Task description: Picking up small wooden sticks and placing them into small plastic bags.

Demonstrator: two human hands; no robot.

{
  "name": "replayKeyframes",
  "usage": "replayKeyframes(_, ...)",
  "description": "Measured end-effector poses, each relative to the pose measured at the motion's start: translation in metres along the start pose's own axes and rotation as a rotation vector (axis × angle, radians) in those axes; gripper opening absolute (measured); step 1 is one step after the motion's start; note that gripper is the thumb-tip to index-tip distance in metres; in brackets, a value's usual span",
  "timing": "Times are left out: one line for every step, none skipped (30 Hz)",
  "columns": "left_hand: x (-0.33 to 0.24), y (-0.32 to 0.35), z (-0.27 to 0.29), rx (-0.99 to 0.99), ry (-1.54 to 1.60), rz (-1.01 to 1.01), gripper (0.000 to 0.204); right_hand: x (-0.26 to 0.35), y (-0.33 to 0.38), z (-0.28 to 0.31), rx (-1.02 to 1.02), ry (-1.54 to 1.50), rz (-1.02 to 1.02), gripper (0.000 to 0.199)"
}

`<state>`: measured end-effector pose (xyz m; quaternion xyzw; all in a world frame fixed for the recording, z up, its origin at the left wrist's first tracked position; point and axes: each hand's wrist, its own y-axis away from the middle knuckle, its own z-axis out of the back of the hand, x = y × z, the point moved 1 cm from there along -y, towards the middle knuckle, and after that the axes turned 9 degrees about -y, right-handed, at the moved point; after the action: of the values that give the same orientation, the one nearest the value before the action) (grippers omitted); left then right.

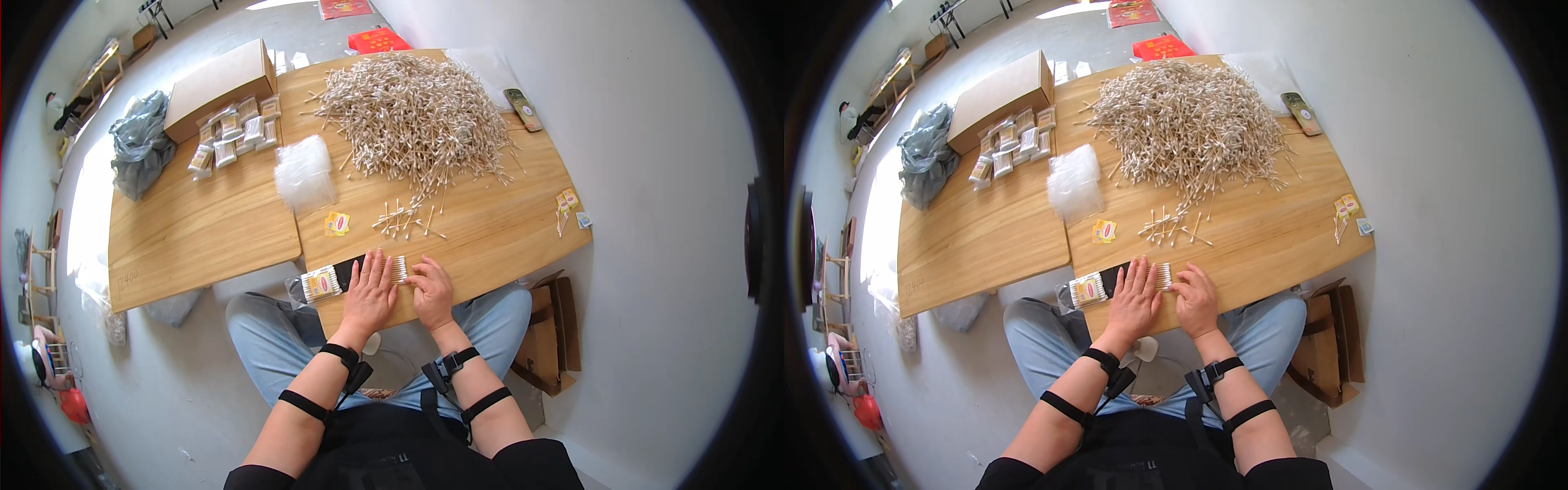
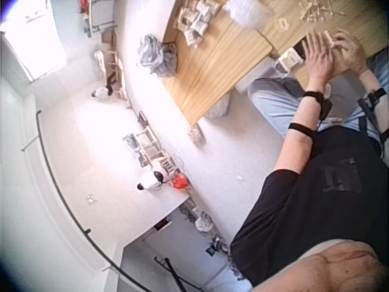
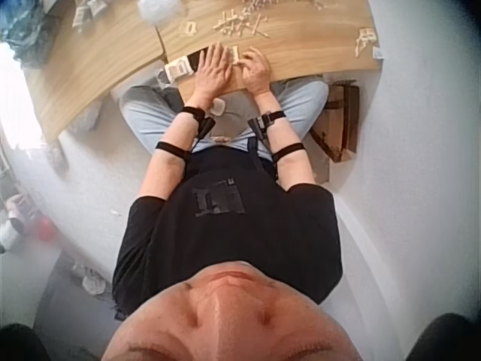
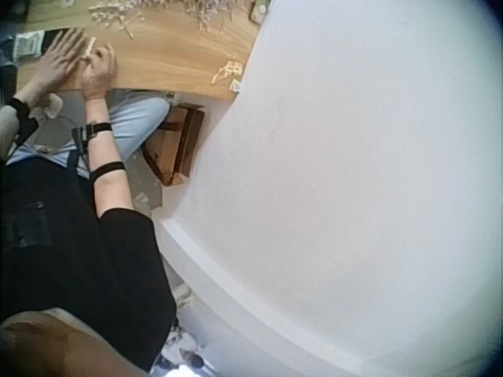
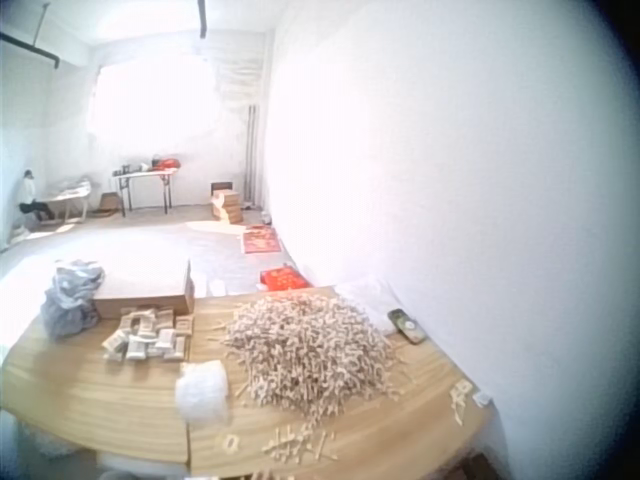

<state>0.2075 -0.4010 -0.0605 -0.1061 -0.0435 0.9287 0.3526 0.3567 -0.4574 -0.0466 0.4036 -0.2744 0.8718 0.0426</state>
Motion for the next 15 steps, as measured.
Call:
replayKeyframes(0.0000,-0.0003,0.0004,-0.002,0.002,0.001,0.061,0.0000,-0.0001,0.0000,0.006,0.001,0.006,0.012)
replayKeyframes(-0.0001,-0.0004,0.0009,-0.002,0.001,0.001,0.061,0.0001,0.0000,0.0001,0.006,0.001,0.006,0.012)
replayKeyframes(-0.0001,-0.0003,0.0013,0.004,0.000,0.002,0.062,0.0002,0.0003,0.0002,0.016,0.000,0.003,0.013)
replayKeyframes(-0.0003,-0.0003,0.0018,0.010,-0.001,0.003,0.062,0.0006,0.0002,0.0006,0.025,-0.001,0.001,0.014)
replayKeyframes(-0.0003,-0.0004,0.0014,0.010,-0.001,0.003,0.062,0.0008,-0.0005,0.0004,0.025,-0.001,0.002,0.014)
replayKeyframes(-0.0002,-0.0005,0.0011,0.005,0.003,0.002,0.062,0.0009,-0.0015,0.0003,-0.002,-0.011,-0.007,0.016)
replayKeyframes(0.0000,-0.0005,0.0010,0.000,0.007,0.001,0.061,0.0007,-0.0018,0.0001,-0.029,-0.021,-0.016,0.017)
replayKeyframes(-0.0001,-0.0004,0.0009,0.000,0.007,0.002,0.061,0.0005,-0.0017,0.0001,-0.029,-0.021,-0.016,0.017)
replayKeyframes(-0.0003,-0.0004,0.0006,0.002,0.009,0.003,0.061,0.0003,-0.0016,0.0002,-0.022,-0.017,-0.013,0.018)
replayKeyframes(-0.0004,-0.0004,0.0004,0.004,0.012,0.006,0.061,0.0008,-0.0021,0.0002,-0.014,-0.012,-0.011,0.019)
replayKeyframes(-0.0001,-0.0004,0.0003,0.003,0.011,0.007,0.061,0.0013,-0.0024,0.0002,-0.013,-0.013,-0.010,0.019)
replayKeyframes(0.0001,-0.0005,0.0002,0.001,0.008,0.007,0.061,0.0020,-0.0026,0.0000,-0.011,-0.010,-0.009,0.019)
replayKeyframes(0.0002,-0.0004,-0.0001,0.000,0.005,0.005,0.061,0.0025,-0.0025,0.0002,-0.010,-0.006,-0.009,0.018)
replayKeyframes(-0.0001,-0.0001,-0.0005,-0.001,0.005,0.004,0.061,0.0015,-0.0019,0.0004,-0.010,-0.005,-0.008,0.018)
replayKeyframes(-0.0006,0.0003,-0.0009,0.007,-0.007,0.006,0.062,-0.0001,-0.0010,0.0008,0.000,-0.004,-0.009,0.019)
